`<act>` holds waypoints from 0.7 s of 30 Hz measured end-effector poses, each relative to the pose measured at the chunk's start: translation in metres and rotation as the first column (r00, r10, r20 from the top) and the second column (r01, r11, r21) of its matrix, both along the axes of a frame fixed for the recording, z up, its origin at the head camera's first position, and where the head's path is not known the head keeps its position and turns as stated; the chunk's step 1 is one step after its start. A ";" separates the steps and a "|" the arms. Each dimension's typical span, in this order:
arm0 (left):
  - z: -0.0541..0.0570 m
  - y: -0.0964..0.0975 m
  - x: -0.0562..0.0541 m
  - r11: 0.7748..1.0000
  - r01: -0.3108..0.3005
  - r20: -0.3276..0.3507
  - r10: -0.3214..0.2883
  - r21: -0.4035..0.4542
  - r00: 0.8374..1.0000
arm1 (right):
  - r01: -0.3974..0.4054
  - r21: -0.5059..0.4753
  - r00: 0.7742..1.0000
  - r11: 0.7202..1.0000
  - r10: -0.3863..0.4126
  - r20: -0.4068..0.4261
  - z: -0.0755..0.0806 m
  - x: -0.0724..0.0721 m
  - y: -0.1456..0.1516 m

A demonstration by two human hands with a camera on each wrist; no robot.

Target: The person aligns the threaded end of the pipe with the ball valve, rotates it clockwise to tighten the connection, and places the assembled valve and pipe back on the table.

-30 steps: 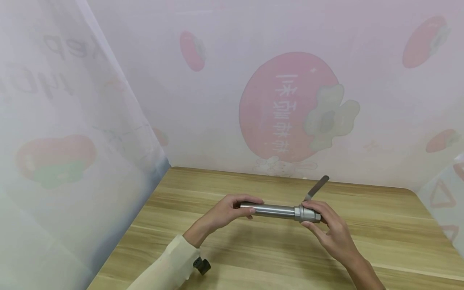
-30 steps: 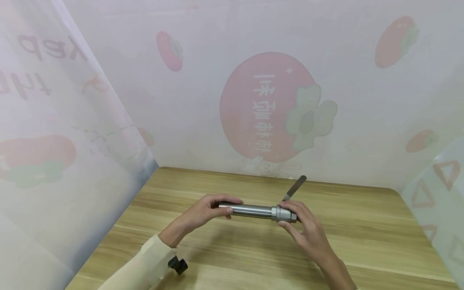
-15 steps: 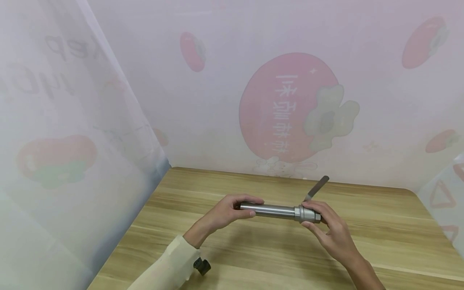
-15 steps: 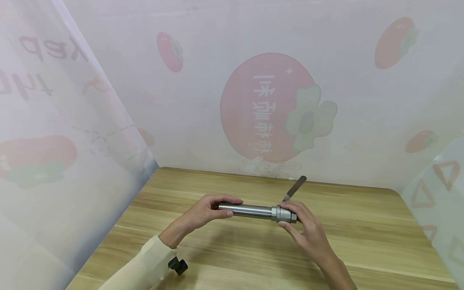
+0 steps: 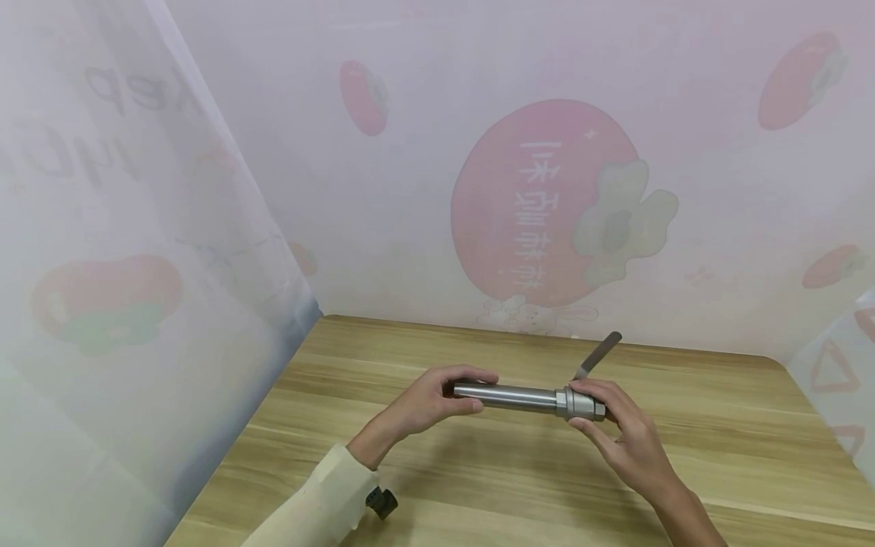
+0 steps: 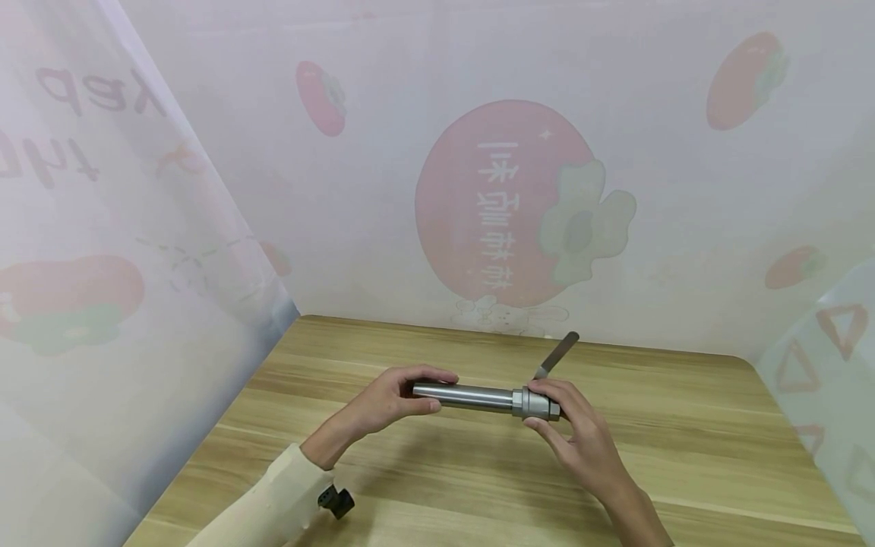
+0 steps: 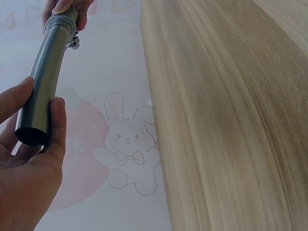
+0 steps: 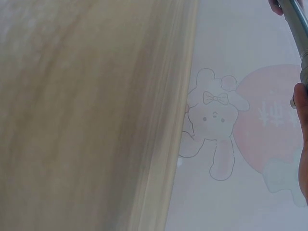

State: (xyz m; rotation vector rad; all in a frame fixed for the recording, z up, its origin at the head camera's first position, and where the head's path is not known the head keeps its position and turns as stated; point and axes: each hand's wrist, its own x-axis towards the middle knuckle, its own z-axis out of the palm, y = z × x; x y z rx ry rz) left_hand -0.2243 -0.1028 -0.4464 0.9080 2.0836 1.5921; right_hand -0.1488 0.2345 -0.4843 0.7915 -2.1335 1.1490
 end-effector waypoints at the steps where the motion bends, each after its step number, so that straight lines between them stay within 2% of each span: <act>1: 0.000 0.000 0.000 1.000 0.001 -0.007 -0.001 -0.004 1.000 | -0.001 -0.001 1.000 1.000 0.001 -0.002 0.000 0.000 0.000; 8: 0.003 0.000 0.001 0.995 -0.024 -0.068 0.017 -0.095 0.998 | 0.004 -0.004 1.000 1.000 -0.004 0.008 0.000 0.000 0.000; 13: 0.004 0.000 0.001 0.990 -0.025 -0.094 0.012 -0.139 0.996 | -0.013 -0.009 0.999 1.000 0.013 -0.039 0.000 0.000 0.000; 16: 0.004 0.000 0.001 0.992 -0.017 -0.080 0.007 -0.129 0.997 | -0.016 -0.009 0.999 1.000 0.016 -0.048 0.001 0.000 -0.001; 21: 0.005 0.000 0.001 0.996 -0.005 -0.021 0.003 -0.091 1.000 | -0.003 -0.003 1.000 1.000 0.003 -0.016 0.001 0.000 0.000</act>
